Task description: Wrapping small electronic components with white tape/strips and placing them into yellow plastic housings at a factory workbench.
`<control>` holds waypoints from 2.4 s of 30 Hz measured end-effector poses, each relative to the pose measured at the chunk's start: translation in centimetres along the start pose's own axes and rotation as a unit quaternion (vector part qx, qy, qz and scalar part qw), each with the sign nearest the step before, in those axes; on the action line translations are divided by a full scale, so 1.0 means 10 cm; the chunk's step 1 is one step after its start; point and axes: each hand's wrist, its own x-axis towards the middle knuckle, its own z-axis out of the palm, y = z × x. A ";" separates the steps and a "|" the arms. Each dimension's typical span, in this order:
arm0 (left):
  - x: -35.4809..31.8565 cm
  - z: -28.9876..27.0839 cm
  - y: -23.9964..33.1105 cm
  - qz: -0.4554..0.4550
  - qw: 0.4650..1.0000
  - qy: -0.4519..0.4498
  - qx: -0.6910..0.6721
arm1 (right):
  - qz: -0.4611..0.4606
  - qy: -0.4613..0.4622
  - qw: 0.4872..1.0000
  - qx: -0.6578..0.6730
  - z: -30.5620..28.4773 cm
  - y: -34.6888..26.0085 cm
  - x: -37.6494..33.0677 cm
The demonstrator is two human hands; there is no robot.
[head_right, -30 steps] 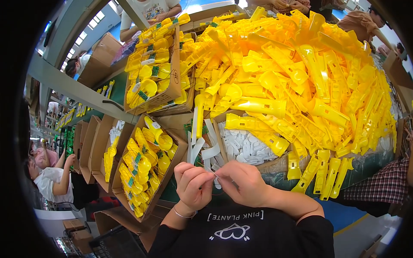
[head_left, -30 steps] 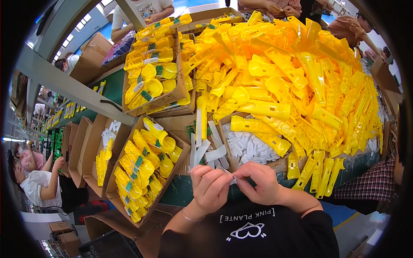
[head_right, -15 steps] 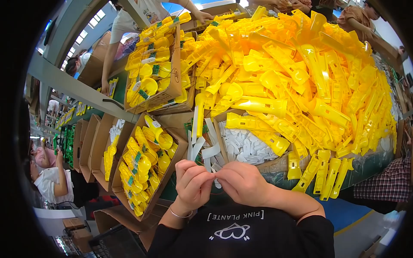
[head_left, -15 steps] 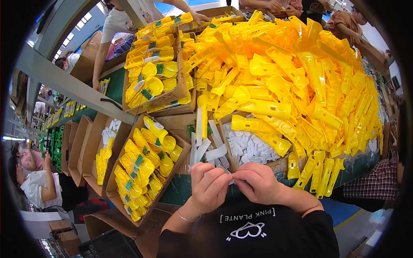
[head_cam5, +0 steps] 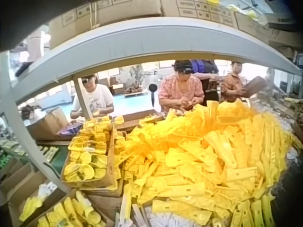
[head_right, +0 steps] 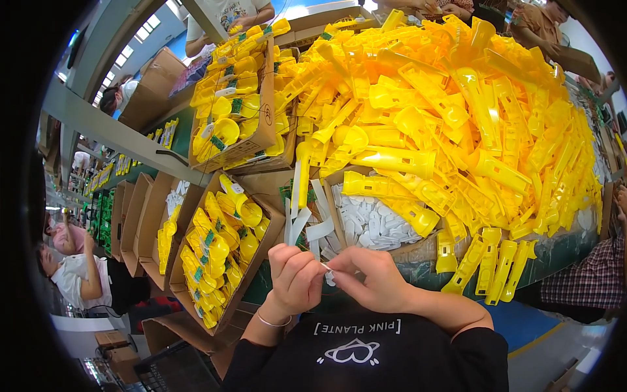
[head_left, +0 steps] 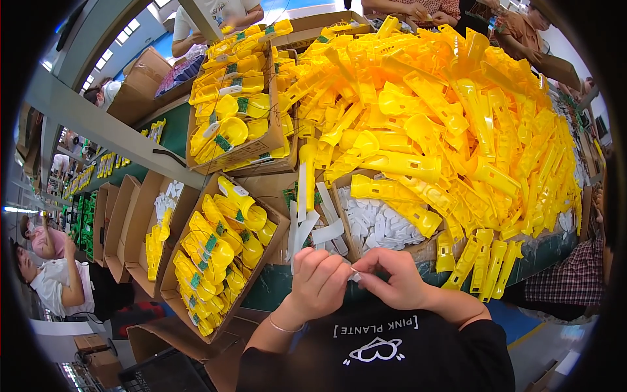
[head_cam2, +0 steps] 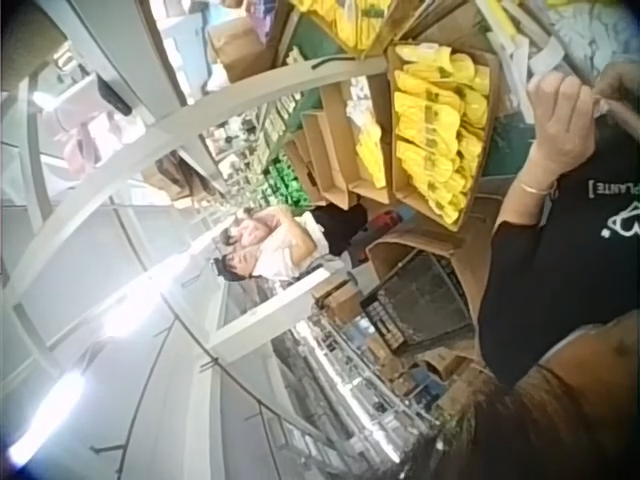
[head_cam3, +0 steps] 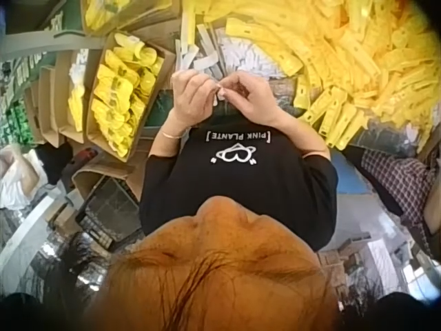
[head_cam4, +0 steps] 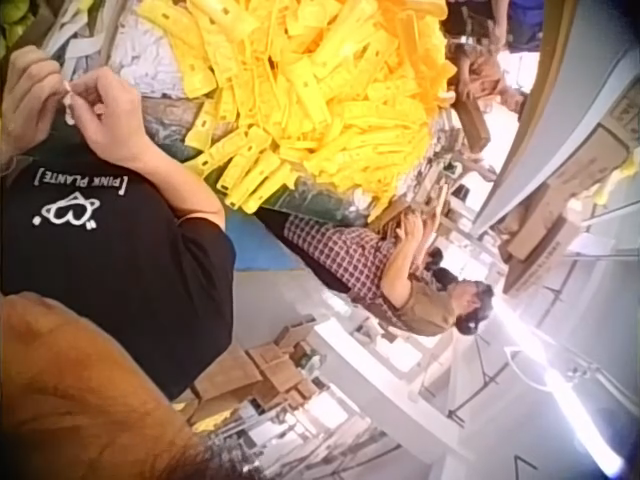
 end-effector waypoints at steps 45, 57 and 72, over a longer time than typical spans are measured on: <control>-0.09 0.06 -0.18 -0.287 0.769 0.108 -0.561 | -0.143 -0.075 0.975 -0.153 -0.14 0.23 0.12; -0.07 0.09 -0.20 -0.365 0.757 0.072 -0.537 | -0.046 -0.071 0.953 -0.291 -0.18 0.47 0.05; -0.05 0.02 -0.22 -0.468 0.608 -0.028 -0.641 | -0.027 -0.049 0.998 -0.014 -0.30 0.18 0.13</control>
